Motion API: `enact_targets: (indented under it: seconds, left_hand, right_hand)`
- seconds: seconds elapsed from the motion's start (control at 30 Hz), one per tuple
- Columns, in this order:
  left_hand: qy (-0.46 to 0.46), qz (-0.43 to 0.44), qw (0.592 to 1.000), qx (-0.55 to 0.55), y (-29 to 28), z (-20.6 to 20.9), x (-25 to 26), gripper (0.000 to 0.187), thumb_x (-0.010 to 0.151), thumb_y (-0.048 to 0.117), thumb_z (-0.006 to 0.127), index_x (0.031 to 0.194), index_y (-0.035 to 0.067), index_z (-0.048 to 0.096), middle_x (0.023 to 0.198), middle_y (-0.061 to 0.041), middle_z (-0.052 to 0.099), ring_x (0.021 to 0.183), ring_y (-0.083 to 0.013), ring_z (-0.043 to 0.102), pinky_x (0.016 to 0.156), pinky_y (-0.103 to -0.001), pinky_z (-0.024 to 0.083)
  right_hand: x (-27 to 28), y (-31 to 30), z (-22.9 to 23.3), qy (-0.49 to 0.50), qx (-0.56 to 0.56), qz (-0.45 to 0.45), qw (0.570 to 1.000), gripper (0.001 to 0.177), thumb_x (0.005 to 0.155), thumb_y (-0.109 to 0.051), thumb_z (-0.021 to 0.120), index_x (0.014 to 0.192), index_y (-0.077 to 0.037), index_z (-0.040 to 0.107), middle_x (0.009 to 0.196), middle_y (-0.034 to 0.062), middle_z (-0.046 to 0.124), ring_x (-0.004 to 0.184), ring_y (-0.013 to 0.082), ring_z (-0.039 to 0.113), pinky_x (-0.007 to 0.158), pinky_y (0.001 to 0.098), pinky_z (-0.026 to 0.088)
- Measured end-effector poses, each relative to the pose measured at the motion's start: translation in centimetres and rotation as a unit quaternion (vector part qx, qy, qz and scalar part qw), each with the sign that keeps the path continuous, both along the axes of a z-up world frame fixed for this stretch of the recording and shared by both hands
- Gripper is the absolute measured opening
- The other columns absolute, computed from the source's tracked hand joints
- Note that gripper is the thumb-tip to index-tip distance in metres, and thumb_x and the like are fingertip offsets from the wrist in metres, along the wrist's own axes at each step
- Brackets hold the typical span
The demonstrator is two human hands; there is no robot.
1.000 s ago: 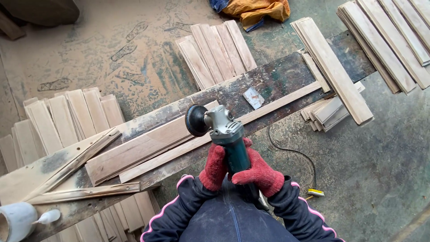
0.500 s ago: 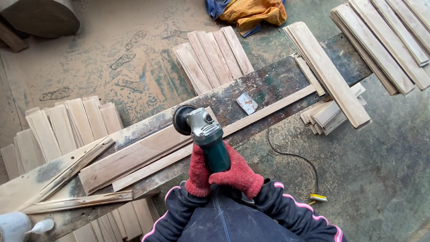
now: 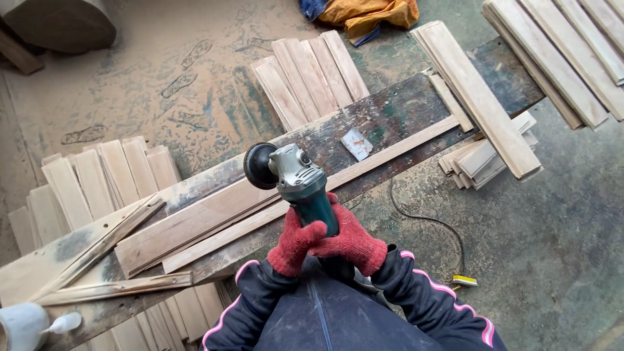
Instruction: Sanding wooden planks using an angle grinder with a sanding disc attachment.
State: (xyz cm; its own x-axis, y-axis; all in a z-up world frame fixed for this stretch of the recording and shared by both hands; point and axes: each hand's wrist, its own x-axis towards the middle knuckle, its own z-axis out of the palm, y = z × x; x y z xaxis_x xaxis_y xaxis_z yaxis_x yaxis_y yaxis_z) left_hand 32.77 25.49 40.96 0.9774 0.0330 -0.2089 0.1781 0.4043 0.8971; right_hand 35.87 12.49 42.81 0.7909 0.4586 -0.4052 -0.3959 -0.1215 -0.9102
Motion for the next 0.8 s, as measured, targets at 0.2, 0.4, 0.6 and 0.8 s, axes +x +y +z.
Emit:
enact_targets:
  seconds: [0.2,0.4,0.6,0.8]
  left_hand:
    - [0.065,0.065,0.990,-0.111,-1.8,2.7,0.9,0.067,0.070,0.002,0.084,0.134,0.003,0.063,0.113,-0.021,0.076,0.094,-0.0289,0.076,0.079,-0.043,0.064]
    - [0.030,0.062,0.983,-0.171,-1.7,-5.6,-1.0,0.065,0.072,-0.002,0.082,0.134,-0.001,0.060,0.116,-0.032,0.071,0.106,-0.0425,0.070,0.091,-0.061,0.057]
    - [0.050,0.026,0.989,-0.140,-1.7,-4.7,-0.5,0.063,0.070,-0.001,0.084,0.129,-0.001,0.063,0.113,-0.030,0.072,0.103,-0.0408,0.071,0.090,-0.058,0.058]
    - [0.083,0.014,0.990,-0.114,-1.3,-4.5,-1.7,0.060,0.069,0.000,0.086,0.125,-0.002,0.065,0.109,-0.029,0.073,0.099,-0.0390,0.072,0.088,-0.056,0.059]
  right_hand:
    - [-2.1,-1.4,1.0,-0.162,-0.003,-0.159,0.974,0.049,0.076,-0.038,0.088,0.111,-0.011,0.067,0.078,0.0143,0.071,0.074,0.0212,0.074,0.065,0.0358,0.059]
    - [-0.5,-1.4,6.5,-0.206,-0.086,-0.106,0.969,0.083,0.069,-0.033,0.084,0.142,-0.010,0.053,0.114,0.0251,0.070,0.111,0.0460,0.068,0.093,0.0537,0.056]
    - [-0.6,-1.6,3.0,-0.230,-0.225,-0.115,0.940,0.103,0.056,-0.043,0.089,0.148,-0.020,0.050,0.104,0.0259,0.074,0.101,0.0460,0.071,0.087,0.0516,0.060]
    - [0.1,-1.7,3.7,-0.320,-0.226,-0.108,0.914,0.095,0.059,-0.052,0.088,0.141,-0.015,0.056,0.095,0.0254,0.075,0.092,0.0443,0.073,0.078,0.0515,0.060]
